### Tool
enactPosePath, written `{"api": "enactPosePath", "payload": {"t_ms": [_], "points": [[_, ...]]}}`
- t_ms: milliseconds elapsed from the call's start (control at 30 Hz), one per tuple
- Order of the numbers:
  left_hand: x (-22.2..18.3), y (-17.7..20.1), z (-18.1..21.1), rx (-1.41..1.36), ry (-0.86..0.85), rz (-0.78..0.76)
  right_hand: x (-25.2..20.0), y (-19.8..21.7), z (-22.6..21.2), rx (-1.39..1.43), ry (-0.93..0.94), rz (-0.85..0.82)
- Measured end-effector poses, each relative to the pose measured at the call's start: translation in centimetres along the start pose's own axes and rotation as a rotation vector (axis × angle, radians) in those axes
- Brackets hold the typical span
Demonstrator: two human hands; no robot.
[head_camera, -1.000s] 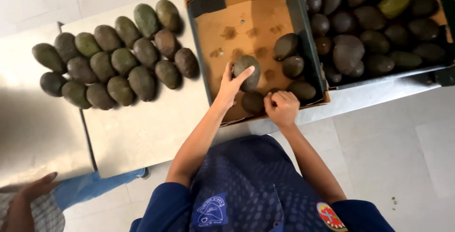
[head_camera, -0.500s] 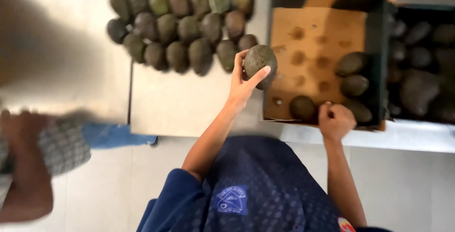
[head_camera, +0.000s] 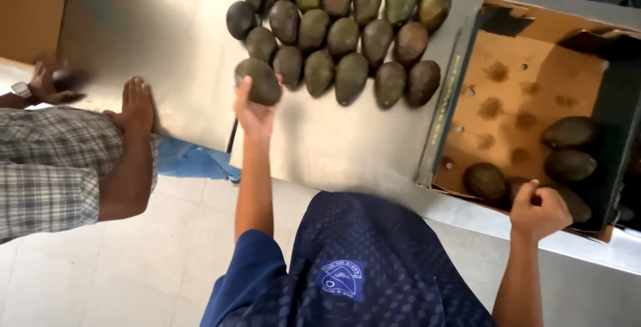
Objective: Sorting and inspecting avocados on a processing line in a facility.
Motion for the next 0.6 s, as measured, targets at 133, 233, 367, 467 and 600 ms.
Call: {"api": "enactPosePath", "payload": {"t_ms": [133,233,367,467,600], "points": [[3.7,5.1,5.3,0.161,-0.129,0.13,-0.6,-0.1,0.8,-0.008,-0.038,0.007],[7.5,9.2,7.0,0.655,-0.187,0.372,-0.8,-0.2,1.4,-0.003,-0.128,-0.022],[10.5,9.3,8.0,1.203,-0.41,0.314,-0.9,-0.2,1.6,0.014,-0.135,-0.015],[11.6,8.9,7.5,1.537,-0.388,0.405,-0.9,-0.3,1.5,-0.044,-0.1,-0.019],[12.7,9.6,7.0,1.524,-0.429,0.473,-0.6,-0.1,1.2,-0.041,-0.152,-0.038]]}}
Point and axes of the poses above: each hand's wrist, its own x-axis towards the middle knuckle, its own y-axis out of the back of the hand, z = x × y, the point moved 7 cm from there along x, towards the middle knuckle, and after that the axes turned 4 degrees about y, right-handed, at the moved point
